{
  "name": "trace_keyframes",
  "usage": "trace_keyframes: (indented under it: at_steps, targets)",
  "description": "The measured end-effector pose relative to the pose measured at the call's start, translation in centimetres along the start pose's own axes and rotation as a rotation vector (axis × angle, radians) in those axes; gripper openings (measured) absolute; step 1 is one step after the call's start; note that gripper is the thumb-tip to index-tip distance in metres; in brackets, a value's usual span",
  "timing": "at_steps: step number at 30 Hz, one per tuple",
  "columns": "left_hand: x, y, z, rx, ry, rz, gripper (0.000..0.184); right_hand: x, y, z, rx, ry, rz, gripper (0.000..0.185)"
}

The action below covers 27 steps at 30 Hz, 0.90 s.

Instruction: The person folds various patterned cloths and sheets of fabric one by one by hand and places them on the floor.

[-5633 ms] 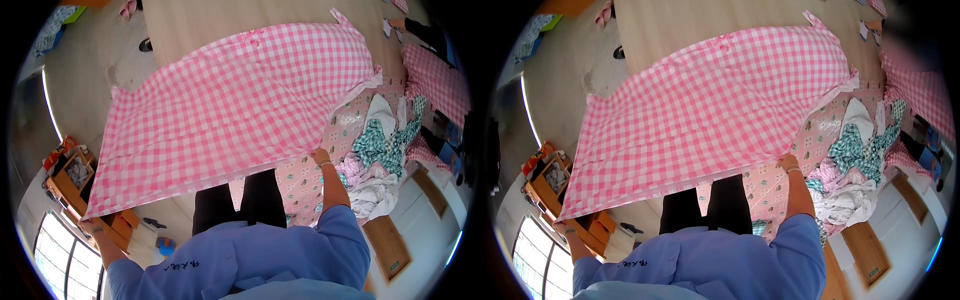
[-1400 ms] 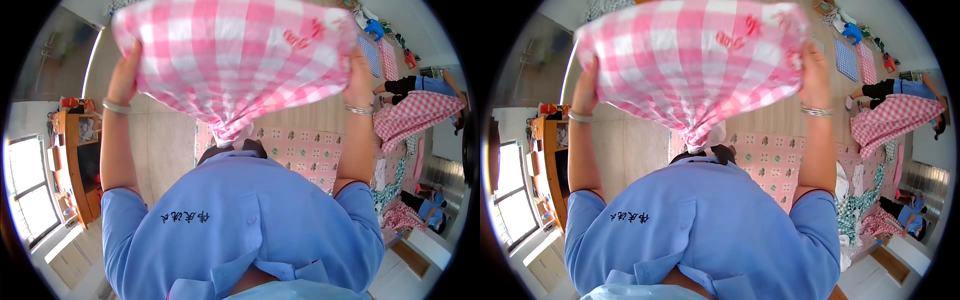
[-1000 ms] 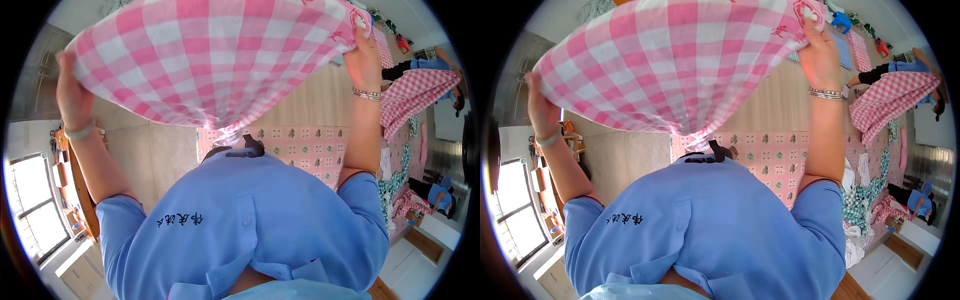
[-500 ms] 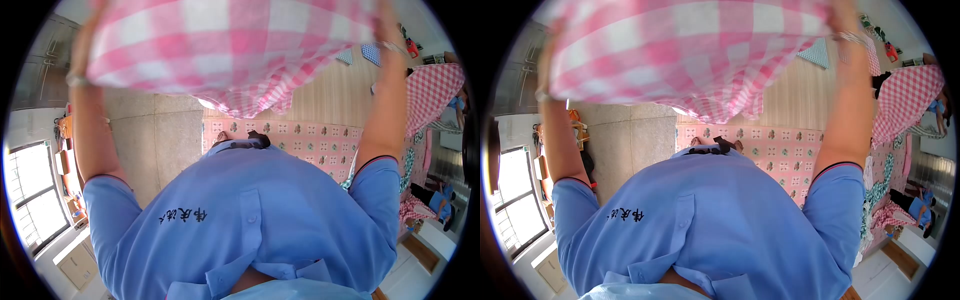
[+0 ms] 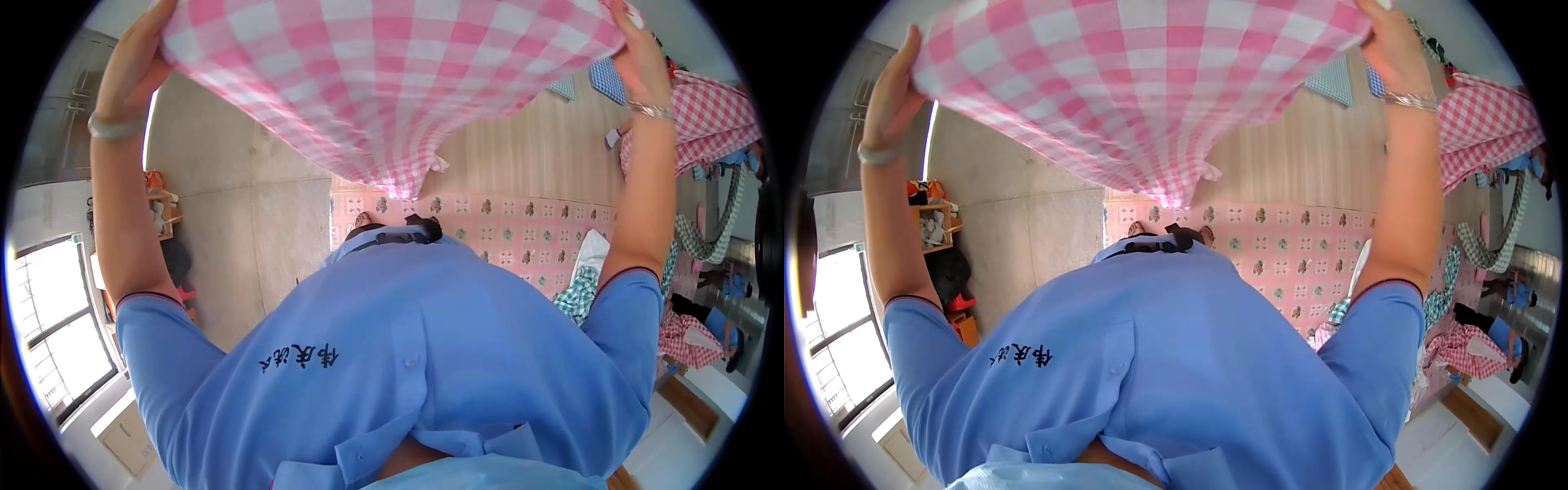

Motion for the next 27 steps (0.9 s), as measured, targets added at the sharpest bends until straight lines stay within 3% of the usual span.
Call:
trace_keyframes:
  at_steps: [1,2,3,4,5,6,8,10,11,12,13,15,16,18,19,21,23,25,26,27]
  targets:
    - [-0.2,0.1,-0.8,0.000,0.004,0.002,0.044,1.3,0.8,0.4,0.086,0.051,-0.104,0.020]
    - [-3.8,-0.6,-2.8,0.089,-0.335,0.191,0.048,2.5,0.6,0.2,0.167,0.104,-0.207,0.021]
    - [-6.1,-0.6,-4.2,0.093,-0.473,0.155,0.048,5.1,0.5,0.1,0.170,0.243,-0.166,0.023]
    - [-8.1,-0.8,-5.1,0.089,-0.501,-0.004,0.049,7.8,0.1,-0.6,0.174,0.380,-0.127,0.024]
    - [-9.6,-1.3,-5.7,0.105,-0.510,-0.134,0.050,8.8,-1.5,-2.3,0.168,0.382,-0.129,0.024]
    - [-10.3,-2.1,-6.1,0.132,-0.485,-0.229,0.051,11.5,-4.3,-6.3,-0.047,0.719,-0.682,0.026]
    - [-10.9,-3.1,-6.2,0.143,-0.426,-0.302,0.053,13.0,-6.2,-8.4,-0.293,1.044,-1.230,0.028]
    - [-11.4,-3.5,-6.0,0.129,-0.391,-0.331,0.056,8.7,-4.3,-1.8,0.195,0.409,-0.173,0.028]
    - [-11.8,-3.8,-6.1,0.127,-0.378,-0.351,0.057,7.5,-4.1,-0.2,0.132,0.215,-0.157,0.029]
    - [-12.5,-3.9,-6.3,0.133,-0.364,-0.373,0.058,8.3,-3.6,-0.8,0.127,0.217,-0.154,0.029]
    - [-13.2,-4.2,-6.6,0.140,-0.349,-0.401,0.060,11.6,-4.3,-4.1,-0.043,0.615,-0.918,0.030]
    - [-14.5,-5.0,-7.4,0.181,-0.311,-0.482,0.062,14.4,-5.2,-5.4,-0.235,1.000,-1.684,0.031]
    - [-15.8,-6.2,-8.6,0.330,-0.346,-0.617,0.067,17.1,-3.7,-5.5,-0.280,1.336,-1.571,0.032]
    - [-15.5,-4.8,-8.8,0.345,-0.413,-0.643,0.057,18.0,-3.8,-7.4,-0.325,1.680,-1.420,0.034]
    - [-14.6,0.2,-8.2,0.088,-0.749,-0.017,0.052,17.1,-4.7,-6.0,-0.151,1.361,-1.166,0.031]
    - [-10.8,2.5,-3.3,-0.021,-0.665,0.239,0.043,14.0,-5.9,-3.9,0.004,1.044,-0.909,0.029]
    - [-8.1,-1.3,-1.9,0.145,-0.299,-0.138,0.039,7.2,-4.3,0.4,0.135,0.172,-0.170,0.033]
    - [-8.2,-1.9,-4.4,-0.548,-0.220,-0.148,0.041,7.8,-3.8,0.7,0.158,0.178,-0.072,0.032]
    - [-8.9,-3.5,-4.8,-0.547,-0.211,-0.146,0.041,8.1,-3.2,1.0,0.179,0.180,0.031,0.032]
    - [-11.5,-4.3,-6.5,-0.570,-0.447,-0.187,0.039,8.9,-2.7,-0.6,0.173,0.173,0.031,0.032]
Point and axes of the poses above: each hand's wrist, its own z-axis towards the middle knuckle, its own y-axis out of the back of the hand, x = y × z, the point moved 9 cm from there along z, towards the middle knuckle, and after that the axes turned 3 degrees about -x, right-handed, at the moved point
